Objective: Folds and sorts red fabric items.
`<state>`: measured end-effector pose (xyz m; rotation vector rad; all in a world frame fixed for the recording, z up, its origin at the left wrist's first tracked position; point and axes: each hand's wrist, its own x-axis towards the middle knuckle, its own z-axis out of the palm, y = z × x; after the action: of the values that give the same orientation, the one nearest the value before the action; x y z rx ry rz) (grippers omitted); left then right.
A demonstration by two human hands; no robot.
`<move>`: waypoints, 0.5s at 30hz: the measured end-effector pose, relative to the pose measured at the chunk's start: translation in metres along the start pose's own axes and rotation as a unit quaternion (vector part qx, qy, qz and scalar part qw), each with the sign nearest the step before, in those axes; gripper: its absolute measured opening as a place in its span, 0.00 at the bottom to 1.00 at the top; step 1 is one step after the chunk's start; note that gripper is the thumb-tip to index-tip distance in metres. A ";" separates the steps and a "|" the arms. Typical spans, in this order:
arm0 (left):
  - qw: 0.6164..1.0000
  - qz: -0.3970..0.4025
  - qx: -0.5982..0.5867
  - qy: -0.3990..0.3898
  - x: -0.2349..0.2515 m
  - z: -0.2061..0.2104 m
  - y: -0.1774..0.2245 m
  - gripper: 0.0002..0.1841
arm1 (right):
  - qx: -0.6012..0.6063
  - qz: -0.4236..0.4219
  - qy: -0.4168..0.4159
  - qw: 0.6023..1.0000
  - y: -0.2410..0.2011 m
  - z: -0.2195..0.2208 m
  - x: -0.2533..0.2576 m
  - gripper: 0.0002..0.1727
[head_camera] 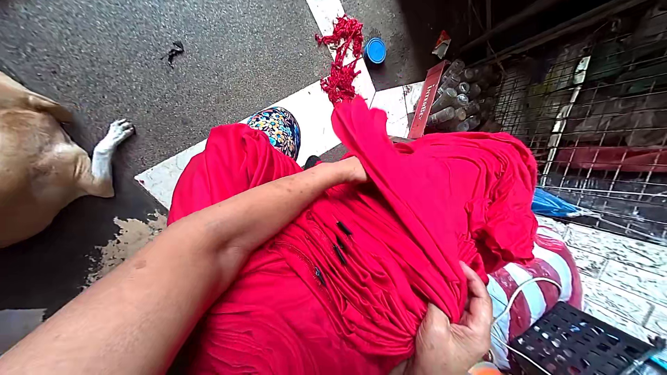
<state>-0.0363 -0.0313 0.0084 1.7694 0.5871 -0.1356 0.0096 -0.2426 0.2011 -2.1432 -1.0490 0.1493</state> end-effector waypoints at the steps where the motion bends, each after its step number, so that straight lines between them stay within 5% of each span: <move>1: 0.999 -0.023 -0.018 -0.044 -0.005 -0.001 0.002 0.18 | 0.001 -0.002 -0.001 1.000 0.001 0.000 0.000 0.25; 4: 0.980 -0.053 -0.019 -0.192 -0.016 -0.013 0.011 0.19 | -0.006 0.004 0.000 1.000 0.002 0.002 0.001 0.25; 6: 0.976 -0.019 0.016 -0.217 -0.014 -0.006 0.007 0.20 | -0.013 0.009 -0.002 1.000 0.001 0.002 0.000 0.26; 11: 0.994 0.049 0.049 -0.082 0.000 0.007 -0.006 0.19 | -0.015 0.009 -0.005 1.000 0.001 0.002 0.001 0.26; 15: 0.994 0.047 0.070 -0.072 -0.002 -0.012 -0.006 0.16 | -0.023 0.020 -0.012 0.999 -0.002 0.000 0.002 0.26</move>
<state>-0.0427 -0.0198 0.0075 1.9003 0.3974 -0.2423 0.0096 -0.2409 0.2025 -2.2093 -1.0331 0.1713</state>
